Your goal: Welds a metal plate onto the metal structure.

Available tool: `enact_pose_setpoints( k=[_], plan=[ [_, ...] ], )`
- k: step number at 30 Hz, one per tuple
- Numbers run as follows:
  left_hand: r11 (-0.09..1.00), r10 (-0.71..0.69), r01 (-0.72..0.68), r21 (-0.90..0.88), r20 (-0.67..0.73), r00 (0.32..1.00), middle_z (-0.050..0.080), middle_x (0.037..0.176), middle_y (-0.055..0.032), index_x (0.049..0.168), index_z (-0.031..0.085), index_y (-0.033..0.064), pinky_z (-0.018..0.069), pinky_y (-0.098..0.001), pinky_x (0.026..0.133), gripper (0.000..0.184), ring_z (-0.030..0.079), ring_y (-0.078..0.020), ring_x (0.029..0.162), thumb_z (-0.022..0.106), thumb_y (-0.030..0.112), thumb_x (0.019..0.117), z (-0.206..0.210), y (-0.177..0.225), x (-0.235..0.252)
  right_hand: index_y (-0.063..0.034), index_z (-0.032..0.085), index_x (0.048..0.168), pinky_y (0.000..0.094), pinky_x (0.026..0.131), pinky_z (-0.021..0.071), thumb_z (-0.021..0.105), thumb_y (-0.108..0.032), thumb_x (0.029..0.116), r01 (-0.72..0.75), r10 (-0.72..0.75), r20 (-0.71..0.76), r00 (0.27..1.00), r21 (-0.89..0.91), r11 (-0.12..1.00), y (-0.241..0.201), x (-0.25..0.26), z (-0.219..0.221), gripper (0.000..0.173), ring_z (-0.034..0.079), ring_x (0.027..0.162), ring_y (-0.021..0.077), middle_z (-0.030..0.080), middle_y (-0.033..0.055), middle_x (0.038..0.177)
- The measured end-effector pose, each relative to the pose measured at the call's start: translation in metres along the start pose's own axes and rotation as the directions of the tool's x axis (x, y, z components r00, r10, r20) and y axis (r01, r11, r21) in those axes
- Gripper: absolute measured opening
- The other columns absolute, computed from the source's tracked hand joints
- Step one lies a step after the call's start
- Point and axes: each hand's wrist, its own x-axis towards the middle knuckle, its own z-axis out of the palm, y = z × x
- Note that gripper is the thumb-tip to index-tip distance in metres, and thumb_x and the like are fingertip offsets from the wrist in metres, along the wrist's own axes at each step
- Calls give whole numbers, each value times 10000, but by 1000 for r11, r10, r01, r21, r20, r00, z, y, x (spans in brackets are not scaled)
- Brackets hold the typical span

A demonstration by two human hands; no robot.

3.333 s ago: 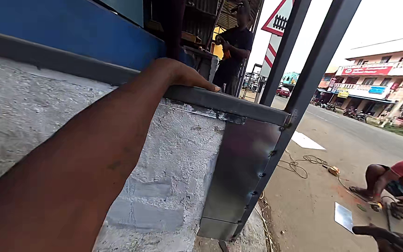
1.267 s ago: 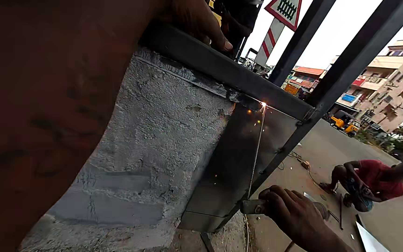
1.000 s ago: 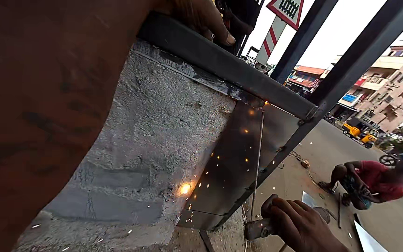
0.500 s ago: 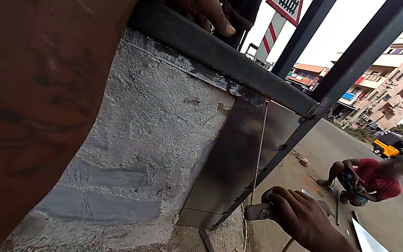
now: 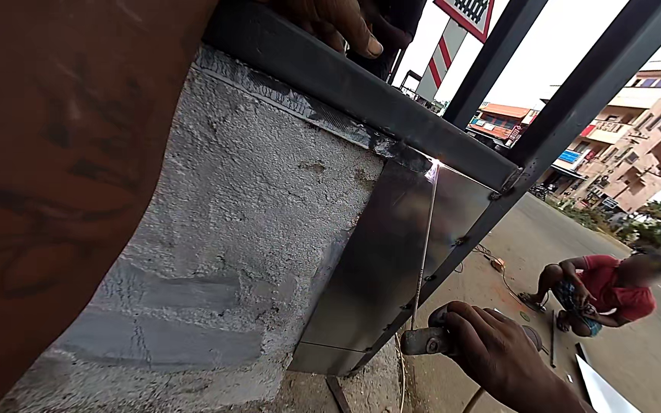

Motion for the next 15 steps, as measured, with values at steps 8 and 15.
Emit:
enact_pose_setpoints(
  k=[8, 15],
  plan=[
    [994, 20, -29, 107, 85, 996, 637, 677, 88, 1121, 705, 157, 386, -61, 474, 199, 541, 83, 524, 614, 290, 1005, 4, 47, -21, -88, 549, 1084, 307, 516, 506, 511, -232, 1045, -5, 5, -9, 1000, 0, 1000, 0, 2, 0, 153, 632, 639, 212, 659, 92, 924],
    [996, 70, -69, -49, 9, 998, 744, 763, 71, 1133, 746, 162, 452, -58, 539, 204, 636, 71, 584, 637, 274, 1002, 8, 23, -15, -89, 549, 1068, 303, 528, 514, 515, -241, 1043, -5, 5, -2, 1000, 5, 1000, 1, 3, -1, 158, 647, 663, 211, 666, 92, 924]
  ],
)
